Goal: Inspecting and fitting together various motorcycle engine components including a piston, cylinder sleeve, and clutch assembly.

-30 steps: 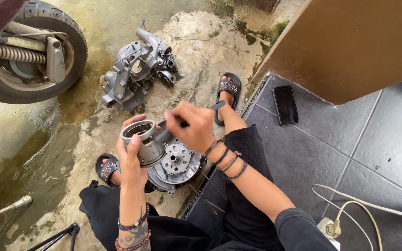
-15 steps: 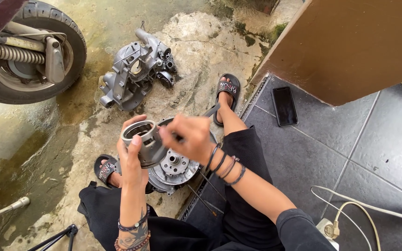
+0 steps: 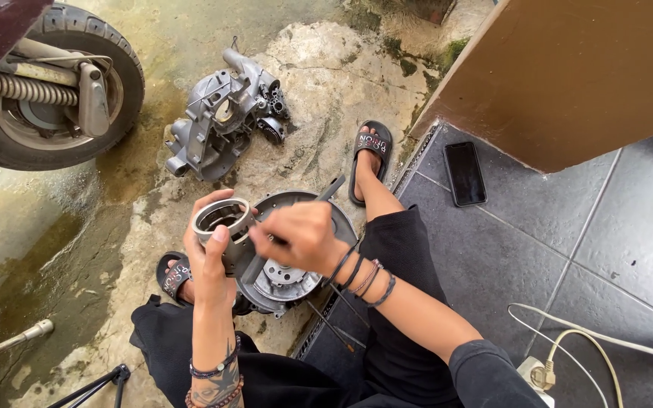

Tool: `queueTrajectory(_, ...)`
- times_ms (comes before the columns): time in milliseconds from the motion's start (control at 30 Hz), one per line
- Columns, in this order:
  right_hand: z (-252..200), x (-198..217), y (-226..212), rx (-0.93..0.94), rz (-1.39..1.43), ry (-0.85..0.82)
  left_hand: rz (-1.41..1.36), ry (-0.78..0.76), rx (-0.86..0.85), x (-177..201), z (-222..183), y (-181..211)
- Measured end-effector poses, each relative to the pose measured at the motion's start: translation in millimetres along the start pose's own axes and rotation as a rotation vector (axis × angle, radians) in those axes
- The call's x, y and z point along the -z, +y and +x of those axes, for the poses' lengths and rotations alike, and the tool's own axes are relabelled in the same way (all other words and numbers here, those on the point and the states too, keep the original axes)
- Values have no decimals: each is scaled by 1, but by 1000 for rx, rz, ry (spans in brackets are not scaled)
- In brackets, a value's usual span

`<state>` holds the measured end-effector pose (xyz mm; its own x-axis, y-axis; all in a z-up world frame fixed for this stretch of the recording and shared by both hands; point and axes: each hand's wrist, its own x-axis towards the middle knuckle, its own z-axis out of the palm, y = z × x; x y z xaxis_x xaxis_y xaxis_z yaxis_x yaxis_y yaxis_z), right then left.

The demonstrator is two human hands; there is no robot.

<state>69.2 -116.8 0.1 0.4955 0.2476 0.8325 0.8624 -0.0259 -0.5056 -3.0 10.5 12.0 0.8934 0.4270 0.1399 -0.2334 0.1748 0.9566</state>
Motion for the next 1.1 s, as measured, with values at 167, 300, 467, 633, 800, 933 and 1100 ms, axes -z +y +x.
queueTrajectory(167, 7, 10, 24, -100, -14, 62, -31, -19, 30, -4, -5, 1)
queueTrajectory(300, 4, 6, -11, 6, 1, -21, -3, -4, -5, -2, 1, -1)
queueTrajectory(467, -3, 8, 34, -128, -47, 41, 19, -5, 11, 1, -3, -14)
queueTrajectory(633, 6, 20, 26, -120, -148, 28, -100, -4, 57, -10, -1, -18)
queueTrajectory(800, 4, 16, 20, -178, -36, -160, -225, 141, 149, -1, 1, -24)
queueTrajectory(933, 7, 38, 39, -323, 39, -261, -273, 183, 149, -14, -1, -8)
queueTrajectory(1100, 6, 35, 29, -280, 61, -415, -73, 170, 52, -7, 2, -11)
